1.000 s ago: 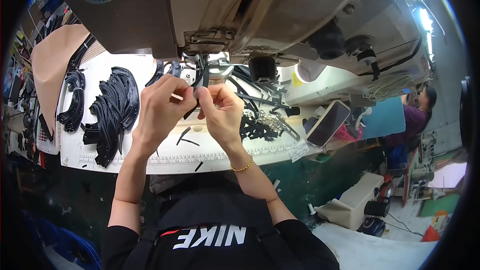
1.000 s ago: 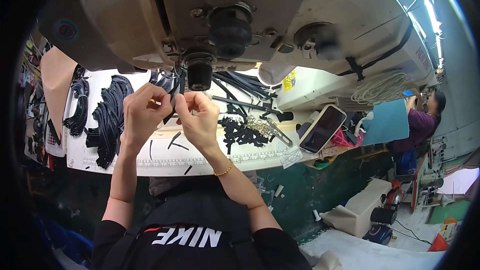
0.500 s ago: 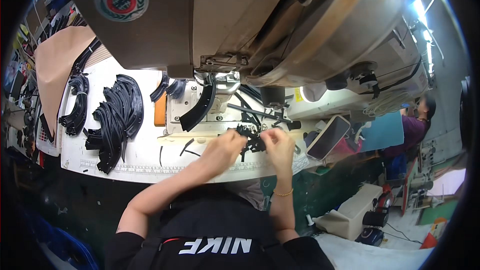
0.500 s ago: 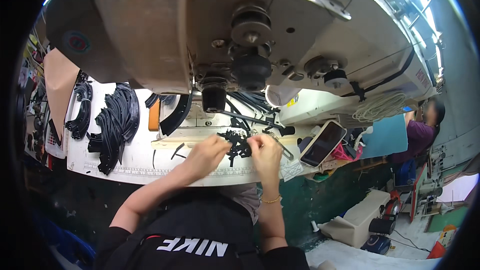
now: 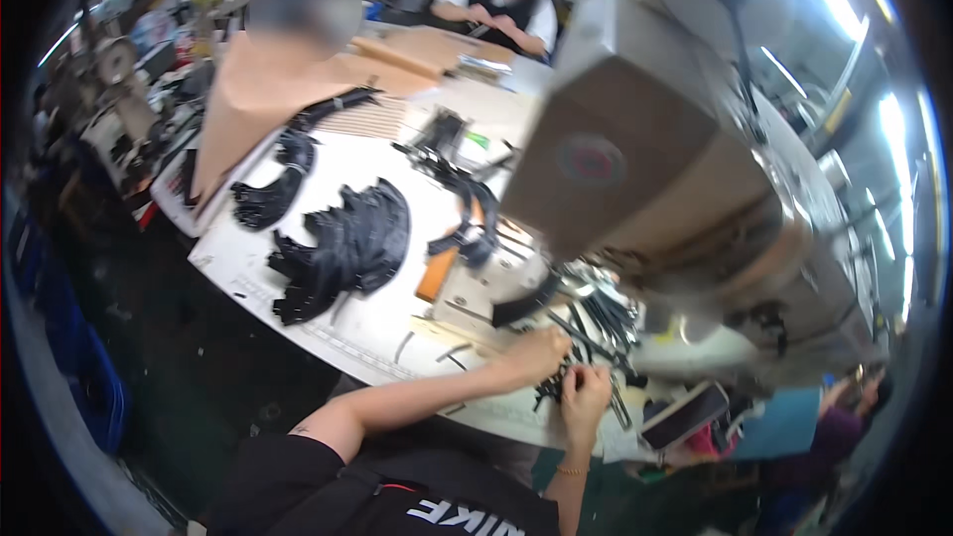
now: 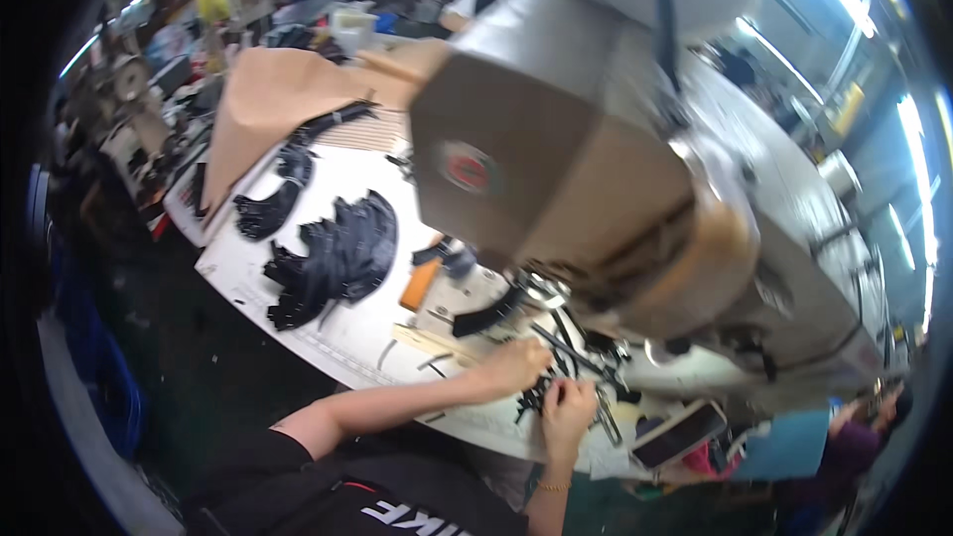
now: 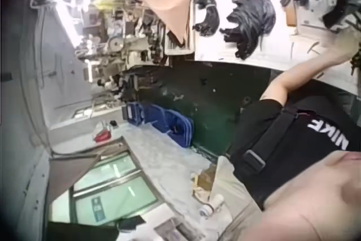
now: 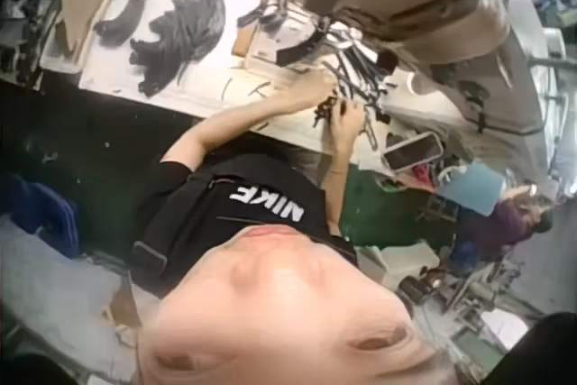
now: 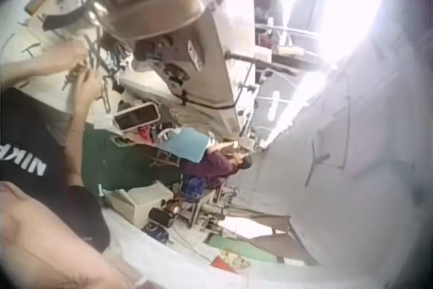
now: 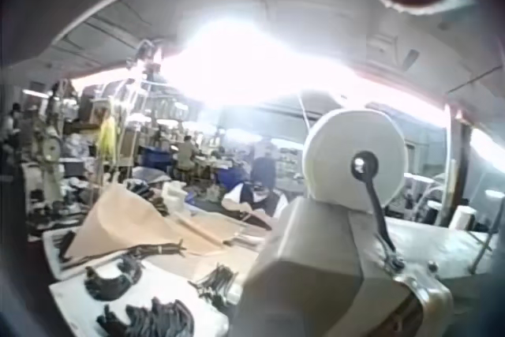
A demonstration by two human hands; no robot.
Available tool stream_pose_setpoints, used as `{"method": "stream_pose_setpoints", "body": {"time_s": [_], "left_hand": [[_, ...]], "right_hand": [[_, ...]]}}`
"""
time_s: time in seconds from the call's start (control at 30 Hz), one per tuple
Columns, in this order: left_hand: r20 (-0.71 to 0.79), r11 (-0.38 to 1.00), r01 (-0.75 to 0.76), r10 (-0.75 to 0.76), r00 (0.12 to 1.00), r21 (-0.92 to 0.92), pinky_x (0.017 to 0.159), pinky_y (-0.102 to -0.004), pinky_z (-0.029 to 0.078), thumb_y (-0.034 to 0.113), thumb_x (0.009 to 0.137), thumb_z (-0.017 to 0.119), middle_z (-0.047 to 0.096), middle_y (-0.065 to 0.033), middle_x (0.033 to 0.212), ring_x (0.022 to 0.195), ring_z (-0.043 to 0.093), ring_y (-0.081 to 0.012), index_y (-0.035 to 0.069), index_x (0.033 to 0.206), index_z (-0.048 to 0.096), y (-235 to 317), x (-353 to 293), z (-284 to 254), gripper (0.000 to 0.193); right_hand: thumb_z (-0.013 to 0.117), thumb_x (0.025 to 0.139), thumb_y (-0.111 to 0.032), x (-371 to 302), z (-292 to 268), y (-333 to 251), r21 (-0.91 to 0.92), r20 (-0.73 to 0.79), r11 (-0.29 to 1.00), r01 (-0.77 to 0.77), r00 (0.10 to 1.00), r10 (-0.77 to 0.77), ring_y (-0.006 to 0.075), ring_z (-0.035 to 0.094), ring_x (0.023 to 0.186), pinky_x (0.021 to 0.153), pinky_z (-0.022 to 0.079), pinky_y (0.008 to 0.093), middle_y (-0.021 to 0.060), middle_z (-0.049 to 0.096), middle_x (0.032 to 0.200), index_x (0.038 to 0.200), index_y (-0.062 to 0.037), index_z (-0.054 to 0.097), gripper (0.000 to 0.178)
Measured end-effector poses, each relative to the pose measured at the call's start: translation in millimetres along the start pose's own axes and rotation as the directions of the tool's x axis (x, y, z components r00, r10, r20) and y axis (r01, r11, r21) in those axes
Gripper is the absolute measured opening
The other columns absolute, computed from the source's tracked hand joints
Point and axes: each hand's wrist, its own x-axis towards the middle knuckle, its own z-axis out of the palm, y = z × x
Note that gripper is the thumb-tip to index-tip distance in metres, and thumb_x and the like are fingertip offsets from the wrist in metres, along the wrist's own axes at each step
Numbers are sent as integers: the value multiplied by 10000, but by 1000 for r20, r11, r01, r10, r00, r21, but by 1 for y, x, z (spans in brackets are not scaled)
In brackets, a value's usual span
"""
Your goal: The person aligns small straps with curved shoe pieces and stitches them together using a sewing machine.
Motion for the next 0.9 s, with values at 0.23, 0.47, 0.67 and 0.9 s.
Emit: {"method": "stream_pose_setpoints", "body": {"time_s": [0.23, 0.47, 0.67, 0.9], "left_hand": [[-142, 902, 161, -235, 962, -400, 580, -318, 470, 95, 785, 597, 624, -146, 774, 638, 602, -246, -5, 810, 590, 21, -37, -33, 104], [34, 666, 306, -388, 921, -681, 537, -227, 444, 104, 823, 592, 642, -60, 845, 610, 536, -83, 6, 806, 545, 9, -80, -64, 111], [114, 279, 244, -414, 903, -929, 493, -182, 430, 112, 832, 631, 651, -56, 893, 616, 533, -37, -13, 915, 625, 14, -93, -92, 149], [97, 348, 254, -410, 907, -902, 530, -180, 439, 118, 787, 691, 657, -77, 982, 673, 561, -48, -7, 917, 664, 8, -94, -103, 182]], "right_hand": [[538, 842, -11, 15, -2, -19, 454, -123, 890, -49, 985, 117, 105, 503, 710, 568, 401, 211, 89, 520, 911, 814, 3, 539, 31], [516, 867, 1, 5, -10, -62, 566, -26, 823, 44, 999, -35, 53, 479, 619, 561, 374, 160, 24, 528, 766, 928, 12, 539, 66], [605, 781, 74, -11, -5, -109, 610, 23, 791, -50, 999, 46, 70, 529, 600, 478, 432, 178, 60, 583, 794, 876, 29, 612, 105], [606, 783, 75, -9, -1, -113, 542, 93, 839, 47, 989, -116, 65, 512, 508, 460, 404, 177, 64, 592, 744, 853, 33, 629, 85]]}}
